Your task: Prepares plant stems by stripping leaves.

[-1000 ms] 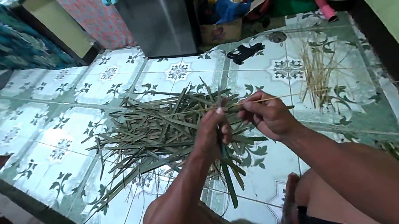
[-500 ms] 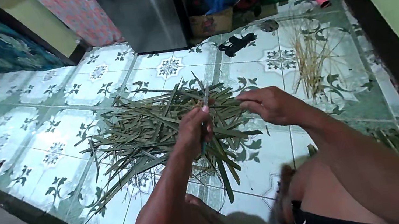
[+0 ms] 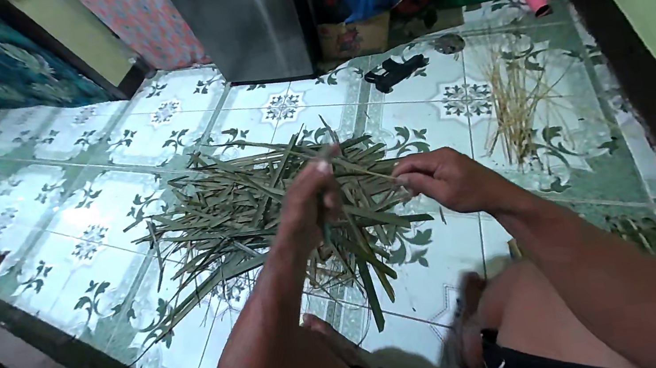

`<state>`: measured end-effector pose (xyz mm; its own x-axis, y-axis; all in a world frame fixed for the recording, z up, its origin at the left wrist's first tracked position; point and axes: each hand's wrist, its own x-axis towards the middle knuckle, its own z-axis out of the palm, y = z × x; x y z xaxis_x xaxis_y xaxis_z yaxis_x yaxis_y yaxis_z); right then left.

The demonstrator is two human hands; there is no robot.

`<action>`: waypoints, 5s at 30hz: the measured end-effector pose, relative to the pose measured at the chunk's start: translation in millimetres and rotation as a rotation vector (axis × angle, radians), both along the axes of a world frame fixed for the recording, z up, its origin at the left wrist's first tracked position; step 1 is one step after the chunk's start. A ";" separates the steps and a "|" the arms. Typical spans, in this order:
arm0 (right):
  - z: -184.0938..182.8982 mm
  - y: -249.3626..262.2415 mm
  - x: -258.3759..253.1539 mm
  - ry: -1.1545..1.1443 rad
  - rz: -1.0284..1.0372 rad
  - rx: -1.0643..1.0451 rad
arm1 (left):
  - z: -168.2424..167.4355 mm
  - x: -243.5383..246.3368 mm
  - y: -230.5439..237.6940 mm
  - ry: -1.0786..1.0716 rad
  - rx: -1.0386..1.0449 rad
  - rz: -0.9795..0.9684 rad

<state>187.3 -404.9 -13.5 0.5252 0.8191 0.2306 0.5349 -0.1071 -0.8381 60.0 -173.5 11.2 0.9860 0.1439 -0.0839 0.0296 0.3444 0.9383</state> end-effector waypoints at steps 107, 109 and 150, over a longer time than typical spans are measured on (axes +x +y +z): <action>4.9 1.2 0.1 0.202 0.092 -0.146 | -7.9 -8.2 -32.4 0.109 0.380 -0.194; 2.4 0.4 -2.4 0.193 0.157 -0.114 | -5.0 -7.2 -30.4 0.098 0.297 -0.194; 5.3 -7.7 0.8 0.355 0.307 -0.045 | -9.2 -6.1 -1.7 0.002 -0.002 -0.107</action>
